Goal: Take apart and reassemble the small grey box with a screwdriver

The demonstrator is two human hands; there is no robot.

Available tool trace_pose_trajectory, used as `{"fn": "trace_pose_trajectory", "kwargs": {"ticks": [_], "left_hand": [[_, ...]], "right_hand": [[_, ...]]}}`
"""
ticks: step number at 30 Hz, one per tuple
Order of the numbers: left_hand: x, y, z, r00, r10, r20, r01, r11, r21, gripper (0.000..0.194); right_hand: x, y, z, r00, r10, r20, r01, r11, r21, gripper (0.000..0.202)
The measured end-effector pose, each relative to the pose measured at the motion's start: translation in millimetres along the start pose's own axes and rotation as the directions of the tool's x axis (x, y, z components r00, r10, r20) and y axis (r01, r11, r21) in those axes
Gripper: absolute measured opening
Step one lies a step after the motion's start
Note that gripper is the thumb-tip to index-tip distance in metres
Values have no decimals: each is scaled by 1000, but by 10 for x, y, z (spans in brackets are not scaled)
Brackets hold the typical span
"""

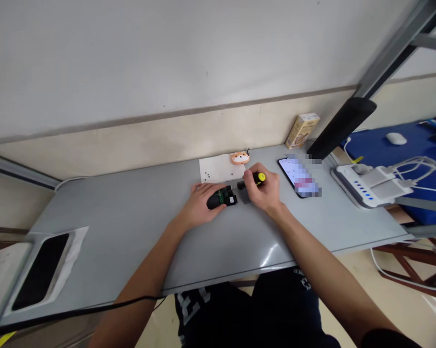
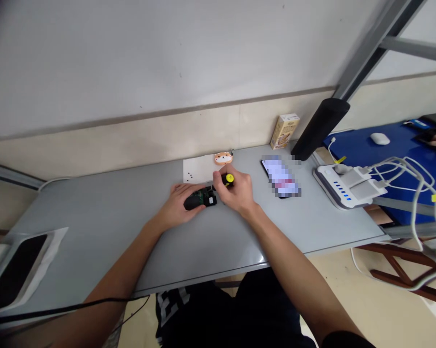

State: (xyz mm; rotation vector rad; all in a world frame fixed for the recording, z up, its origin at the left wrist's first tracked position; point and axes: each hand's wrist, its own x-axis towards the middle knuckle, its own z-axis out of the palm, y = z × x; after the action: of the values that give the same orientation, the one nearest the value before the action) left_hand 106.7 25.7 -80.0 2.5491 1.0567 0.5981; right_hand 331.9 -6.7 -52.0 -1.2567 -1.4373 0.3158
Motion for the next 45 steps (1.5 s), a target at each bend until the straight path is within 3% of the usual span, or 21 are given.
{"fn": "trace_pose_trajectory", "kwargs": {"ticks": [15, 23, 30, 45], "left_hand": [[5, -19, 50, 1000, 5, -17, -4, 1000, 20, 51], [-14, -20, -39, 999, -2, -33, 3, 1000, 17, 54], [-27, -170, -188, 974, -220, -57, 226, 964, 141, 8], [18, 105, -71, 893, -441, -90, 450, 872, 194, 8]], "right_hand": [[-5, -1, 23, 997, -51, 63, 55, 997, -50, 32], [4, 27, 16, 999, -33, 2, 33, 999, -40, 34], [-1, 51, 27, 1000, -19, -14, 19, 1000, -7, 31], [-9, 54, 38, 997, -69, -40, 67, 997, -39, 33]]}}
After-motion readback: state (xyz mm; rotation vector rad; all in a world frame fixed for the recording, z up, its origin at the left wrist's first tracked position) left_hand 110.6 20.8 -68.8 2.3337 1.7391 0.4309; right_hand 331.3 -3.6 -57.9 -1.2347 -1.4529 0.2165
